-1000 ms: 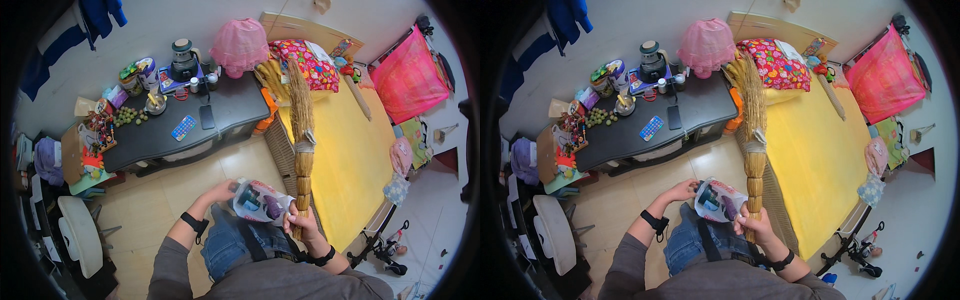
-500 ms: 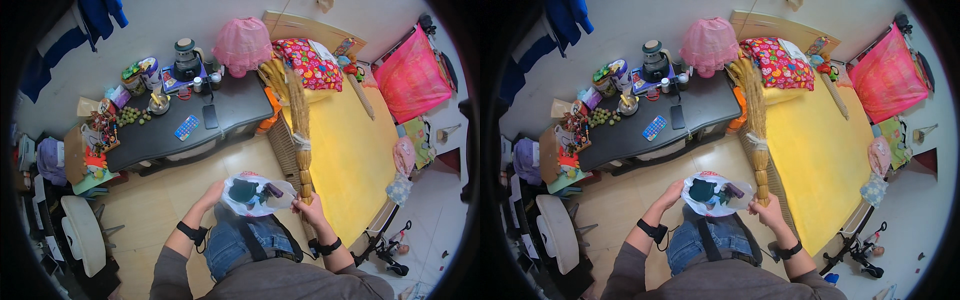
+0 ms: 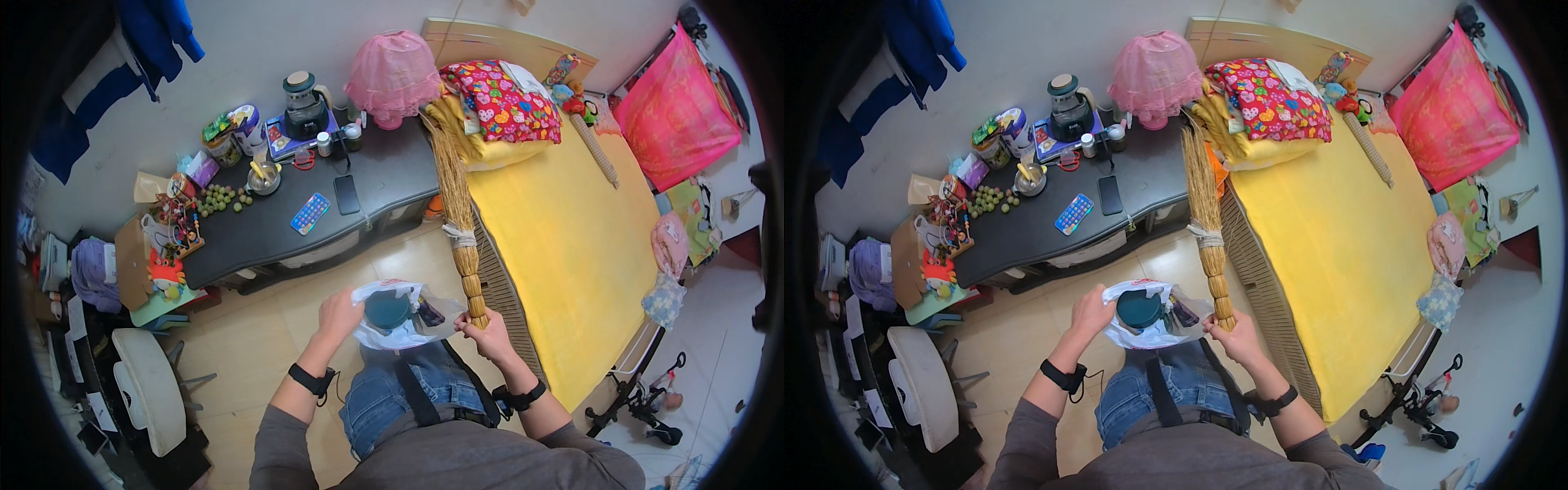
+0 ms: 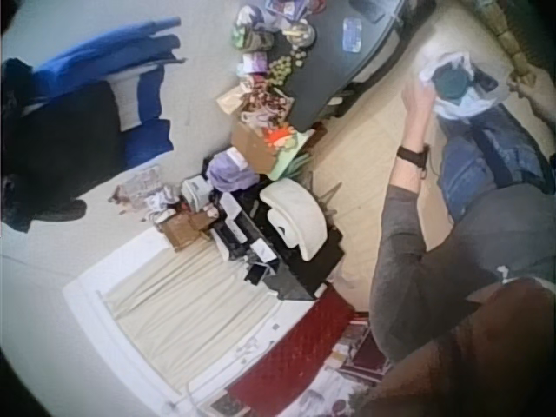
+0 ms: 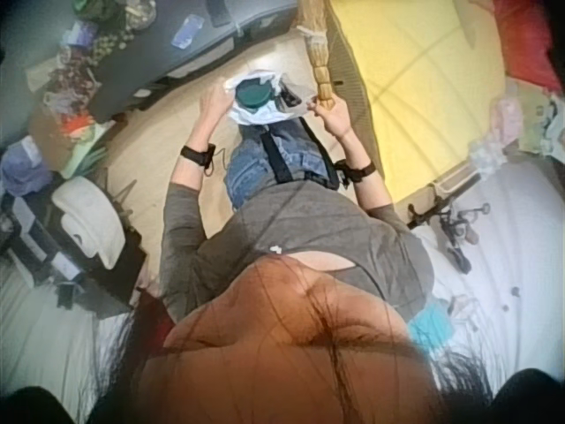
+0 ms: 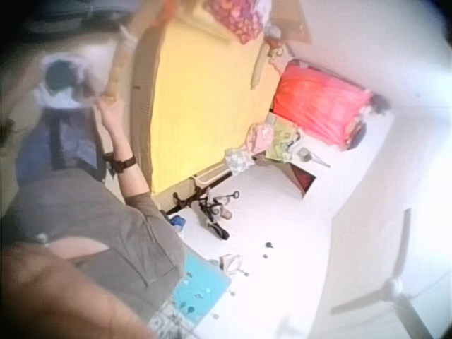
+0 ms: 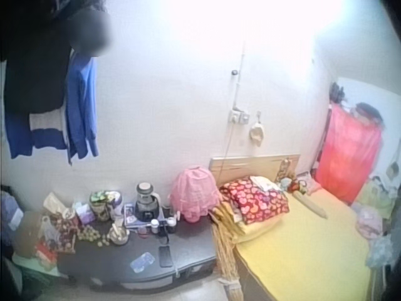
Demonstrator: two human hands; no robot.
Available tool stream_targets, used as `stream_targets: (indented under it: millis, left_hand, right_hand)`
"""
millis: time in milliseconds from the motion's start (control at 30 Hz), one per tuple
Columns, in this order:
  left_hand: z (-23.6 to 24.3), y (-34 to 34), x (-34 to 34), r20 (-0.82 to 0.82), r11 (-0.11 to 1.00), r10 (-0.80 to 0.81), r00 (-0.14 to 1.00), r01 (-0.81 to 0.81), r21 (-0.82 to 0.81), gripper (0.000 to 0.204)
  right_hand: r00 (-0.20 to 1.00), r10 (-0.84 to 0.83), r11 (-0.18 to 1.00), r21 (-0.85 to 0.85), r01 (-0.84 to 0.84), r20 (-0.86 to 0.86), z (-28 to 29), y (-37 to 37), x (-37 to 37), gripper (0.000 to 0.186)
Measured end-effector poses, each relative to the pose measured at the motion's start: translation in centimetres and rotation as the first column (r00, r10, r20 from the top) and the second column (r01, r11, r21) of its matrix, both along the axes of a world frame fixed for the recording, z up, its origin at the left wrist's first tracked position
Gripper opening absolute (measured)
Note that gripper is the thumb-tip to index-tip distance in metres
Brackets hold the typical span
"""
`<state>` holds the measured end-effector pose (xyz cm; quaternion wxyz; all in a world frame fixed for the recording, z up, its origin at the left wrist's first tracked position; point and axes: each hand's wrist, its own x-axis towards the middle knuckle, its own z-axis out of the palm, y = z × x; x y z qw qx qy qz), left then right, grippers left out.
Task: The person sweeps a play mat with a broom, then moves to a cluttered table to pick up various items including a plastic bag, a small box, and a phone, placing them into a plastic bag. The person then walks to a corner and empties the contents into a pink bucket.
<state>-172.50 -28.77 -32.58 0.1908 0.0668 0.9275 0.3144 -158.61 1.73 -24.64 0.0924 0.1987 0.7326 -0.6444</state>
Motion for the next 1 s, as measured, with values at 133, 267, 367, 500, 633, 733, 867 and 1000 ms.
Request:
stream_targets:
  millis: [133, 267, 367, 500, 633, 733, 867, 1000]
  left_hand:
    - [0.1, -1.8, 0.4, -0.001, 0.994, -0.064, 0.998, 0.063, -0.088, 0.033]
    - [-0.1, -3.9, 0.8, 0.067, 0.94, -0.136, 0.989, 0.15, -0.306, 0.038]
    - [0.0, -5.7, 0.4, 0.156, 0.912, -0.119, 0.981, 0.17, -0.374, 0.038]
    - [0.0, -7.9, 0.2, 0.083, 0.988, -0.068, 0.994, 0.079, -0.13, 0.029]
    - [-2.1, -8.8, 1.5, 0.126, 0.929, 0.019, 0.992, -0.064, 0.366, 0.022]
    - [-4.8, -9.0, 2.7, 0.387, 0.738, 0.088, 0.918, -0.321, 0.594, 0.024]
    - [-6.7, -9.5, 3.6, 0.766, 0.284, -0.054, 0.64, -0.726, 0.627, 0.031]
    - [-5.7, -10.0, 3.8, 0.64, 0.553, 0.259, 0.723, -0.654, 0.515, 0.03]
  right_hand:
    - [0.997, -0.082, 0.996, -0.04, 0.082, 0.011, -1.5, -0.1, -0.1, 0.015]
    - [0.996, -0.088, 0.993, -0.079, 0.089, 0.015, -3.1, -0.6, -0.6, 0.017]
    - [0.998, -0.059, 0.997, -0.038, 0.06, 0.031, -3.8, -1.0, -0.7, 0.018]
    - [0.999, -0.021, 1.0, 0.008, 0.021, 0.03, -4.1, -1.6, -0.5, 0.018]
    - [0.997, 0.053, 0.999, 0.002, -0.053, 0.059, -4.1, -2.3, -0.7, 0.017]
    - [0.993, 0.086, 0.994, 0.054, -0.09, 0.079, -3.6, -2.8, -1.0, 0.017]
    - [0.992, 0.079, 0.996, 0.036, -0.083, 0.095, -2.5, -3.3, -1.4, 0.018]
    - [0.996, 0.08, 0.997, -0.027, -0.078, 0.05, -1.9, -3.8, -1.9, 0.019]
